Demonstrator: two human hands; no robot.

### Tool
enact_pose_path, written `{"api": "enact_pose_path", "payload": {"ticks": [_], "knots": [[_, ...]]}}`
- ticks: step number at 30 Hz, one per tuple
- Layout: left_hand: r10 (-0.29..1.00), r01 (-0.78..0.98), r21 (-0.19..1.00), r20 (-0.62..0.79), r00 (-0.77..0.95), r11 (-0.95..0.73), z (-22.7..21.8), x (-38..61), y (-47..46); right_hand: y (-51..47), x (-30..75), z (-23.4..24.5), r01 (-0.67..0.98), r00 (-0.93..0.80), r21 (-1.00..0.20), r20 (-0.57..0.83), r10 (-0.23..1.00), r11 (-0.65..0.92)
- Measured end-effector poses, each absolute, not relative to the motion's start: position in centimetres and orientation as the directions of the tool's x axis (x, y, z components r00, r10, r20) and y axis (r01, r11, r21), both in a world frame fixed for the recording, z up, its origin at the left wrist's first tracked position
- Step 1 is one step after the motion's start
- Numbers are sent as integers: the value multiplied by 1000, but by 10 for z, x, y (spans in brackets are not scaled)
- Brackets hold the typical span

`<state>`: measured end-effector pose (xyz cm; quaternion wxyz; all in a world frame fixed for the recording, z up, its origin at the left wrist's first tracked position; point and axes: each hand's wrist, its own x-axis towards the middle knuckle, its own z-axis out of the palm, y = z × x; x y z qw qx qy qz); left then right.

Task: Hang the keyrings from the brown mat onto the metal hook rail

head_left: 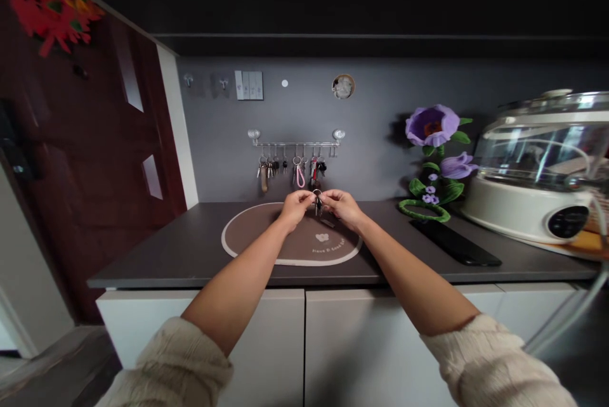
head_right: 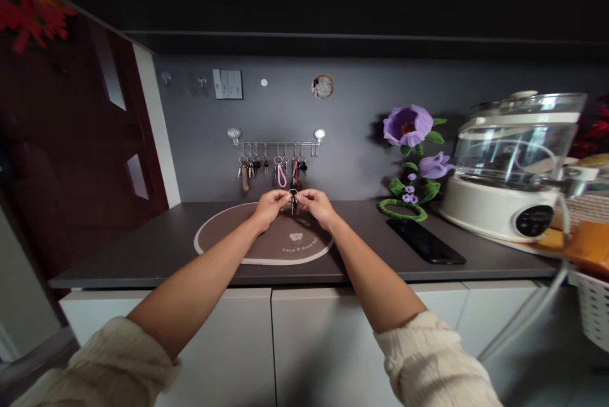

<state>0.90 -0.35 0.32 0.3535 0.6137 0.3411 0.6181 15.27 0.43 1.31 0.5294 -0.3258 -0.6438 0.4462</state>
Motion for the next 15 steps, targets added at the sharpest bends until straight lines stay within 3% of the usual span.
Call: {"api": "enact_pose_path", "payload": {"ticks": [7,15], "knots": [[850,-26,850,526,-10,-526,2,11,-1,7,152,12,-84,-235,-889,457,858,451],[855,26,858,513,-75,-513,2,10,-3,3,155,18,-171,-179,-893,444,878,417]]}}
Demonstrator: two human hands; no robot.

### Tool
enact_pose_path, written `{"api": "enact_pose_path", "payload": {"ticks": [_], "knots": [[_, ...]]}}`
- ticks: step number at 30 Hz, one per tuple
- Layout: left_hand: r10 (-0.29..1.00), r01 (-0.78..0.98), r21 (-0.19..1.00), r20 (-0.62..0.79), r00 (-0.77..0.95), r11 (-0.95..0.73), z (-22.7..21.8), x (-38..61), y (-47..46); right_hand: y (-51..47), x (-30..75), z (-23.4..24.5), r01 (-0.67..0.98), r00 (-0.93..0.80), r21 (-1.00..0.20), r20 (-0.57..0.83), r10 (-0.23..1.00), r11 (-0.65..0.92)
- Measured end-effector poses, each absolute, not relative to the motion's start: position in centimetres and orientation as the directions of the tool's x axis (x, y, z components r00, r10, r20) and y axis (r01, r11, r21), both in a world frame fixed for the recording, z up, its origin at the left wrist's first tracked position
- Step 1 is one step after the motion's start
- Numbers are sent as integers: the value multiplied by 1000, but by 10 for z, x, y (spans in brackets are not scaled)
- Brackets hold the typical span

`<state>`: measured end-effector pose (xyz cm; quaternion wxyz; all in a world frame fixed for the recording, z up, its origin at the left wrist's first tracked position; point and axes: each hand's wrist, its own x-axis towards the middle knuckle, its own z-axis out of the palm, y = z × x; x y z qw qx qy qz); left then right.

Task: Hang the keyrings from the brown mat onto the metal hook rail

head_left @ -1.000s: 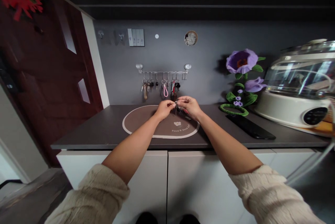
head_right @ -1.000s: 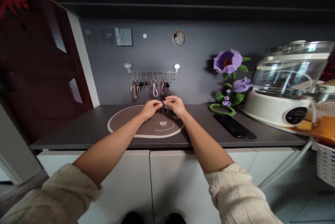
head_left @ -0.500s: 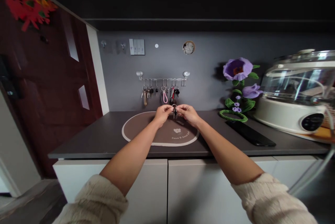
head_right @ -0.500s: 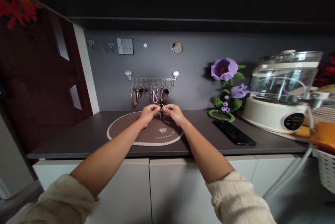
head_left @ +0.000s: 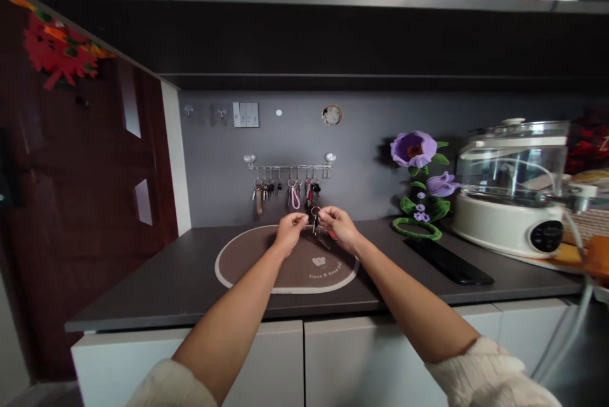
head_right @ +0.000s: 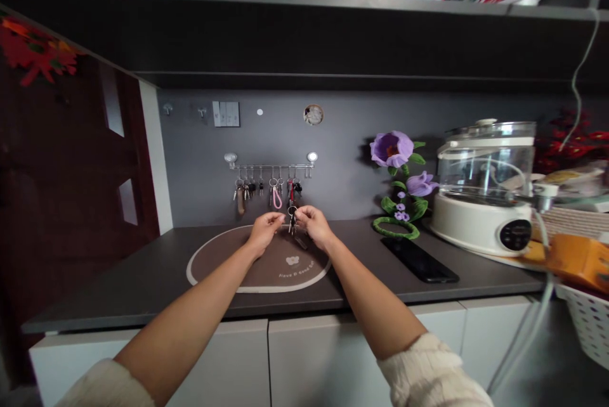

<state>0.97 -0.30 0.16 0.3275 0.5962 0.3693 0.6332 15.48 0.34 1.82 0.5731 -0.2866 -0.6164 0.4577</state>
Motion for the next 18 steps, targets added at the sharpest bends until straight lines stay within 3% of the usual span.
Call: {"api": "enact_pose_path", "payload": {"ticks": [18], "knots": [[835,202,820,550,-24,-535,-12,9,12,45,154,83,-371,0,-863,368,930,342]]}}
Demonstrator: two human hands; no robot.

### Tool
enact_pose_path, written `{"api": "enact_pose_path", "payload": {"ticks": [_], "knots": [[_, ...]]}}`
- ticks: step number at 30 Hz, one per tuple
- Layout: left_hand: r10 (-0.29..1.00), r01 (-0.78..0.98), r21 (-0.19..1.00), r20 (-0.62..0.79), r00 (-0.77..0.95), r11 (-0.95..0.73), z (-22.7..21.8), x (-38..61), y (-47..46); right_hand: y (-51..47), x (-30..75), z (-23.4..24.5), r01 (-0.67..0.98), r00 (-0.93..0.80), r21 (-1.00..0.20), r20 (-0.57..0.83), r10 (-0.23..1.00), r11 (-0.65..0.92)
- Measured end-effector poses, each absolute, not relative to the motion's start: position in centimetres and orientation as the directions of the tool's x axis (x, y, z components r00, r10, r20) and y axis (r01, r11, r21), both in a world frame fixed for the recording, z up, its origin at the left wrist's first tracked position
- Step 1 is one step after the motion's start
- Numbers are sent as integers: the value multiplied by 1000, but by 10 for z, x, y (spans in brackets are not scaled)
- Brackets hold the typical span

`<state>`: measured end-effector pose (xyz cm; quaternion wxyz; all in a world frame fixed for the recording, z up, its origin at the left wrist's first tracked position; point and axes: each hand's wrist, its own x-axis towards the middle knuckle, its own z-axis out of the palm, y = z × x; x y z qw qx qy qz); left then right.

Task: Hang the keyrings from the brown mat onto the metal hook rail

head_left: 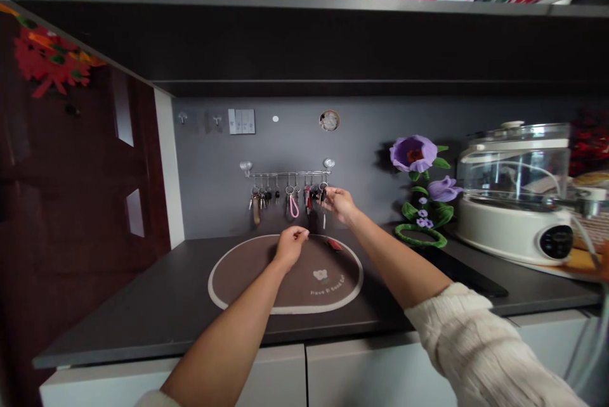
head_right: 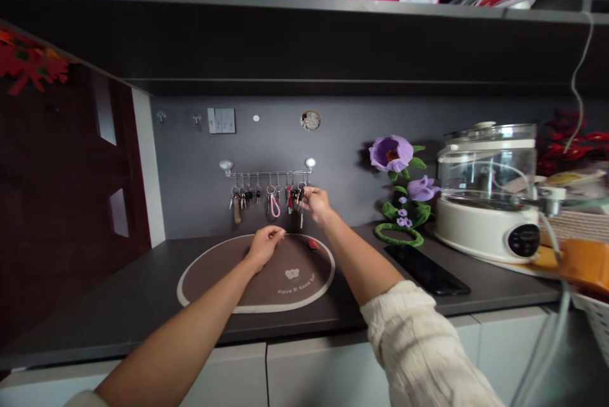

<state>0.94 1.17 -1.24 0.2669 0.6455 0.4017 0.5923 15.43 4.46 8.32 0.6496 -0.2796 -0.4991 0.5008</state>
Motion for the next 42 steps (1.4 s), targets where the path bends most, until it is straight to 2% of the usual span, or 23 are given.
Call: {"api": "enact_pose_path", "payload": {"ticks": [19,28,42], "knots": [[844,261,819,536,-28,-511,-14,10,13,99,150,85,-499,151,-832,194,969,244],[844,254,821,535,-30,-511,-14,10,13,108,151,71,-376,130,-886,237,963,269],[843,253,820,537,-31,-513,-12,10,11,103,159,67,-316,171,-886,299,939,340]]}}
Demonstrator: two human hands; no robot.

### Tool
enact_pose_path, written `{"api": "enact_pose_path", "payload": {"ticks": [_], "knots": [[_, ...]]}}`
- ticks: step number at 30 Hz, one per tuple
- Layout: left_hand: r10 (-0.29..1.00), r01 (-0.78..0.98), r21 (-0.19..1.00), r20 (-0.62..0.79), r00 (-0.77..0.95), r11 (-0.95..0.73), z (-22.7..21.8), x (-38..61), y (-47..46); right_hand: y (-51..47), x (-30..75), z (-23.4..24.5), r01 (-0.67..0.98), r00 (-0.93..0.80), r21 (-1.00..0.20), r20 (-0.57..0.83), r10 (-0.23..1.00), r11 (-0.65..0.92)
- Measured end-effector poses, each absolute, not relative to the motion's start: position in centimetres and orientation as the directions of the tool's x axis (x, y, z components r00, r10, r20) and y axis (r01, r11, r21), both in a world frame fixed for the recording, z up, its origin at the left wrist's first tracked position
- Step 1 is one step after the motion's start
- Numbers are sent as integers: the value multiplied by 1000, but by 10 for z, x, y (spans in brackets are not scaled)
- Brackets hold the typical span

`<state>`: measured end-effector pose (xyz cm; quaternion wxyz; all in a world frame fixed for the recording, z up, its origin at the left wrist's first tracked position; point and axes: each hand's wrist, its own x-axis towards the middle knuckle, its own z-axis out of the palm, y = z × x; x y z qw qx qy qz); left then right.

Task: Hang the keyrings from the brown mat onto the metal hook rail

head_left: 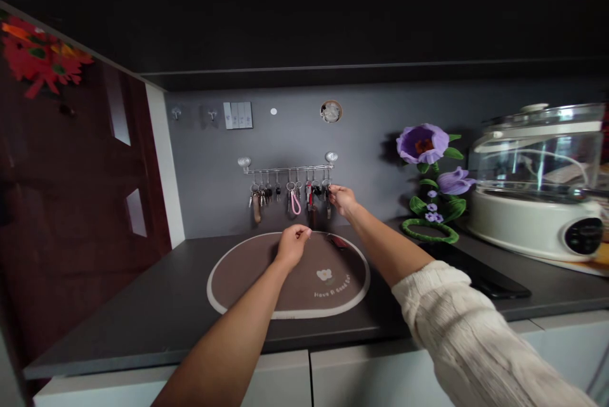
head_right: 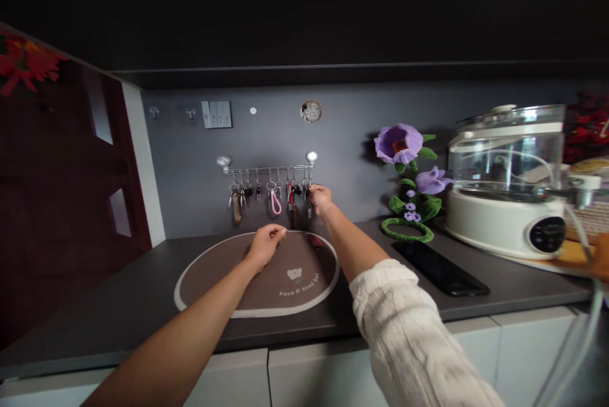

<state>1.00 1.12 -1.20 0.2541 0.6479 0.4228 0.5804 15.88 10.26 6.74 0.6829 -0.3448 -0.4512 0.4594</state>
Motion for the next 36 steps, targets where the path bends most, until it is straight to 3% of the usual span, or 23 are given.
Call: {"api": "enact_pose_path", "payload": {"ticks": [11,17,23,29,36], "knots": [[834,274,805,551,-15,-526,-12,8,12,97,166,61,-258,131,-894,343,930,366],[841,277,808,541,2,-521,-13,8,12,83,171,54,-225,171,-918,294,940,328],[839,315,793,544,21,-522,-13,7,12,60,173,35,-155,90,-944,281,955,292],[839,366,771,541,52,-520,-13,7,12,51,176,5,184,24,-929,331,943,321],[843,415,749,530,93,-517,-17,5,15,44,186,-5,652,-195,-642,373,907,404]]}}
